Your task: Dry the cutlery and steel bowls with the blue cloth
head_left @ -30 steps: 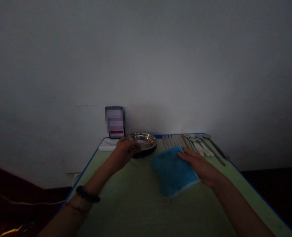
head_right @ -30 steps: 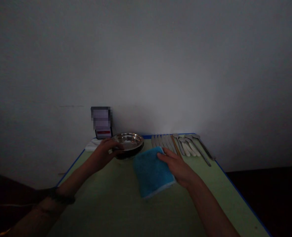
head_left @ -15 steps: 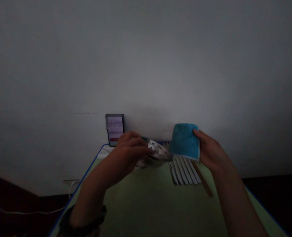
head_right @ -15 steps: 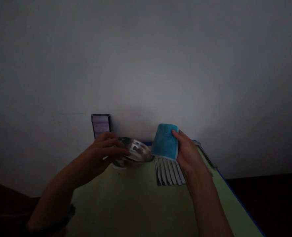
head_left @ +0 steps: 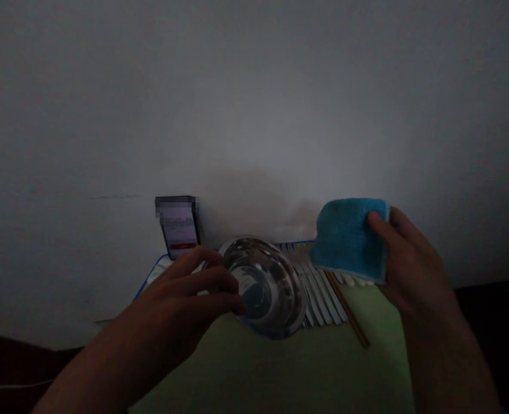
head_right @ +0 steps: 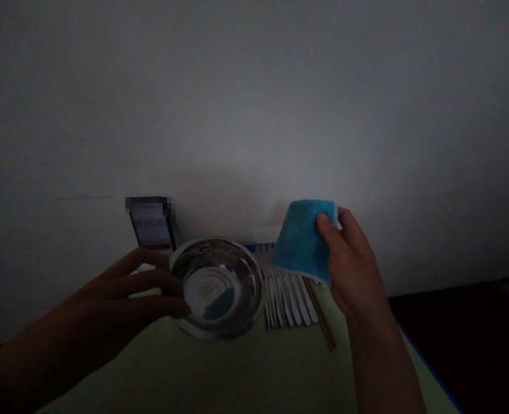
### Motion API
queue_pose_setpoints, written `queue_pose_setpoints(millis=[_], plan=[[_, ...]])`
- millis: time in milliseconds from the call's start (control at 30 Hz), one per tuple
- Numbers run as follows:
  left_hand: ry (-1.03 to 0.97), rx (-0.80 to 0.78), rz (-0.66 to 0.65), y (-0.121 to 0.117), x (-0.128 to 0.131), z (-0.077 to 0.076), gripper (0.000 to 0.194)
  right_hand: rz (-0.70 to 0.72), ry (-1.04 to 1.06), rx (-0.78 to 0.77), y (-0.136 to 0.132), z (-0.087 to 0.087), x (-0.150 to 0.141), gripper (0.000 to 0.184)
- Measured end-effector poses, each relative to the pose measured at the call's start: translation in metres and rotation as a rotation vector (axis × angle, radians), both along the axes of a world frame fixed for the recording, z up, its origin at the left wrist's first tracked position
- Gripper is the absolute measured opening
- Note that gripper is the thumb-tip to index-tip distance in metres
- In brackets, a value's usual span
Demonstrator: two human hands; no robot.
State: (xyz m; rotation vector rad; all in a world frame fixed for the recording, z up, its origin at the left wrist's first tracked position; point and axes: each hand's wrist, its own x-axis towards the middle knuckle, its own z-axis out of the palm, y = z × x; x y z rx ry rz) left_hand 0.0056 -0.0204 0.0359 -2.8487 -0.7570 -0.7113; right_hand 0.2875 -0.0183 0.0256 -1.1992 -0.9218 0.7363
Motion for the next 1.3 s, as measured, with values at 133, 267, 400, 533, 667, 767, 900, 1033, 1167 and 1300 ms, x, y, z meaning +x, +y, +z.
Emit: queue_pose_setpoints(millis=[133,267,400,533,667,767,900,1033,1167,1300], plan=[[0.028,-0.010,-0.042,-0.002,0.013,0.001,0.040,0.337,-0.512,0.036,0.002,-0.011,-0.028,0.021],[0.044,-0.019,-0.020,-0.003,0.019,-0.001,0.045,0.691,-0.774,-0.028,0.004,-0.024,-0.050,0.033],[0.059,-0.023,0.018,-0.003,0.017,-0.004,0.044,0.552,-0.876,-0.014,0.009,-0.035,-0.052,0.020],[0.038,0.001,0.004,-0.006,0.016,-0.002,0.043,0.352,-0.976,0.091,0.015,-0.045,-0.049,0.053],[0.005,0.002,-0.014,-0.011,0.018,0.003,0.047,0.265,-0.987,0.062,0.020,-0.052,-0.045,0.074],[-0.015,0.018,-0.039,-0.013,0.020,0.006,0.047,0.407,-0.882,-0.033,0.022,-0.052,-0.038,0.072],[-0.025,0.011,-0.054,-0.011,0.019,0.004,0.043,0.462,-0.735,-0.139,0.024,-0.047,-0.024,0.052],[-0.039,-0.029,-0.050,-0.006,0.017,0.000,0.038,0.516,-0.703,-0.190,0.026,-0.044,-0.012,0.037],[-0.147,-0.143,-0.139,0.003,0.017,-0.004,0.040,0.461,-0.834,-0.208,0.028,-0.042,-0.011,0.020],[-0.402,-0.377,0.013,0.011,0.017,-0.011,0.039,0.198,-0.982,-0.138,0.027,-0.037,-0.018,0.020]])
